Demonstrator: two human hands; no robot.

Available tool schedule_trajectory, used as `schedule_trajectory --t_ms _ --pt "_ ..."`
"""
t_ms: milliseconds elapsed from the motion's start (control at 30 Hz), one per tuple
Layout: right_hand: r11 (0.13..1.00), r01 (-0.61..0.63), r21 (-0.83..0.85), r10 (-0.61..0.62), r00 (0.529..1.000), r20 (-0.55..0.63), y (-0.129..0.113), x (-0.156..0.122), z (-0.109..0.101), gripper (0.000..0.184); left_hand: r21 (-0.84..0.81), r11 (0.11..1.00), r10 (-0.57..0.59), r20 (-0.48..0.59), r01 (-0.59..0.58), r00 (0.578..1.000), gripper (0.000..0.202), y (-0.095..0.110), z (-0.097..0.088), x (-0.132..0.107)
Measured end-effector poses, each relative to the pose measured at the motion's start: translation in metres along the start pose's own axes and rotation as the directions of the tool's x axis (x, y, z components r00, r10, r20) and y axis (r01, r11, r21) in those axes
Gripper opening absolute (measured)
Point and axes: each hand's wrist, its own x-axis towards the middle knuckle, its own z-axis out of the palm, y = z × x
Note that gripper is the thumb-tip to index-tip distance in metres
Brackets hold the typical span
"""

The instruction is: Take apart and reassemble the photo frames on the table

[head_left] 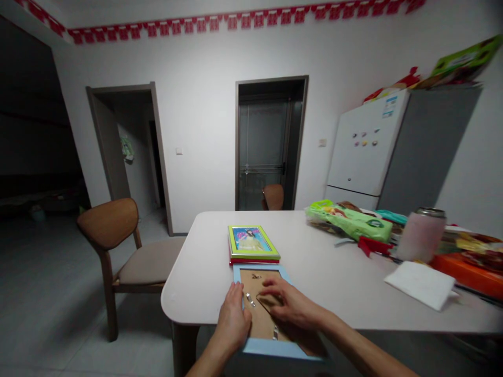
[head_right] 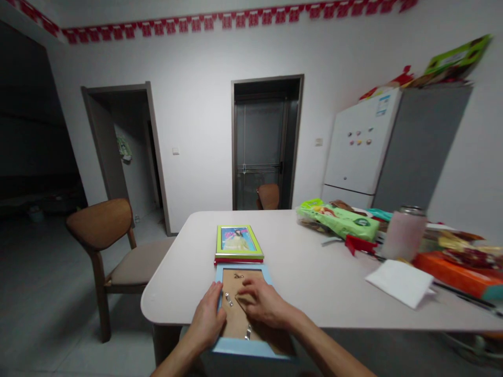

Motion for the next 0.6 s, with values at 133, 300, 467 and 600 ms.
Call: schedule_trajectory --t_ms 133,300,467,600 --pt "0.996 0.037 0.085 -0.049 0.988 0.144 -0.009 -0.027 -0.003 0.022 -0.025 1.0 -0.013 -0.009 0.012 1.0 0.059 0.0 0.001 -0.001" --pt "0.996 0.043 0.078 -0.047 0.997 0.057 -0.012 -0.027 0.005 0.022 -0.029 0.999 -0.021 -0.004 0.021 1.0 0.059 0.001 0.0 -0.002" --pt "0.994 -0.087 -0.062 0.079 0.99 -0.119 -0.003 -0.018 0.008 0.039 -0.058 0.998 -0.033 -0.008 0.032 0.999 0.058 0.003 0.001 0.003" --pt "0.976 -0.135 -0.169 0.109 0.982 -0.154 0.001 -0.008 0.011 0.035 -0.122 0.991 -0.05 -0.029 0.046 0.998 0.058 0.001 0.004 0.009"
